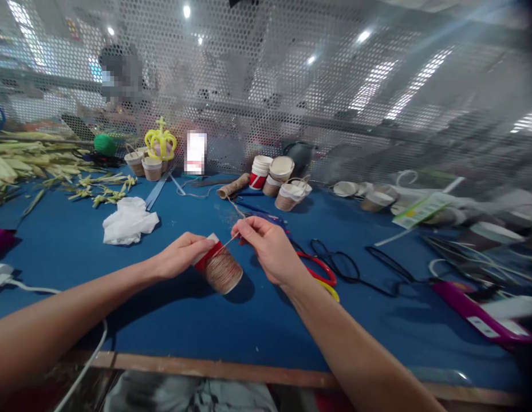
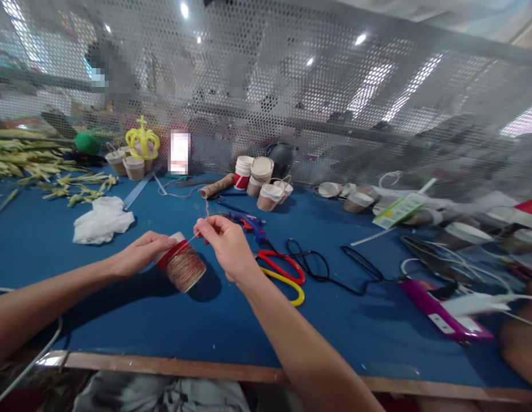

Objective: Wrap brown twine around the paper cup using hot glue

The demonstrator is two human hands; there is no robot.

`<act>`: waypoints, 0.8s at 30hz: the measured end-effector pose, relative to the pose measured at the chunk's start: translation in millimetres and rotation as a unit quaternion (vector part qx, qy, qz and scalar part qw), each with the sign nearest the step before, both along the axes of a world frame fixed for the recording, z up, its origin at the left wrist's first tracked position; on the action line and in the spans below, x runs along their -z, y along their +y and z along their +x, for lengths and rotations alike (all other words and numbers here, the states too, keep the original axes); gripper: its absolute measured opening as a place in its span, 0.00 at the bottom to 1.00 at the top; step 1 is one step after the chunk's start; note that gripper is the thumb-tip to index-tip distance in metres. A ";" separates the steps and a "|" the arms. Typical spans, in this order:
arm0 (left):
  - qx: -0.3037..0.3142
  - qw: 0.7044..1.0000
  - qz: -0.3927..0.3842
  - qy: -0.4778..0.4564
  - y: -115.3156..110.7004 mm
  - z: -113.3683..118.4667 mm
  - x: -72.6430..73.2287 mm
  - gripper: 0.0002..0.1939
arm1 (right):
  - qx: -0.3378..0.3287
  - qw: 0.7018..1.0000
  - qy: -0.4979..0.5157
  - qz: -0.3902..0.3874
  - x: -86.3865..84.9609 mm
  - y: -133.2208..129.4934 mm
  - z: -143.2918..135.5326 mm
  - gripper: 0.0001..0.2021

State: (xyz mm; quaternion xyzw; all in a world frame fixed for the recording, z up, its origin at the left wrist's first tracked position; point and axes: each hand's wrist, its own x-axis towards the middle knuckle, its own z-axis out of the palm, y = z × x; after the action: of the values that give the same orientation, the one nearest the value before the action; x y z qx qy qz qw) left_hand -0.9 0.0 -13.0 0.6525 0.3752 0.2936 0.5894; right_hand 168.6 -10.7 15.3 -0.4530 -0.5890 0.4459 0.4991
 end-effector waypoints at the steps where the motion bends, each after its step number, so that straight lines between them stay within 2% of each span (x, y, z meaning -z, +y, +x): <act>1: 0.003 1.000 -0.005 -0.002 -0.2 0.1 0.0 0.21 | 0.004 1.000 0.000 0.002 0.9 -1.4 0.2 0.09; 12: 0.008 0.999 0.014 0.044 -1.4 1.1 1.1 0.22 | 0.030 0.996 -0.055 0.063 2.0 -12.3 3.9 0.09; 24: -0.004 0.997 0.016 0.080 -3.2 3.1 -6.6 0.21 | 0.041 0.995 -0.059 0.071 3.4 -13.3 5.5 0.09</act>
State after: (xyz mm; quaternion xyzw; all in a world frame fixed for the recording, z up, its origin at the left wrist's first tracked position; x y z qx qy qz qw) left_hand 2.2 -3.3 -6.4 0.6818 0.4191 0.2483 0.5457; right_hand 174.1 -24.0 11.9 -0.4659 -0.6287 0.3540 0.5123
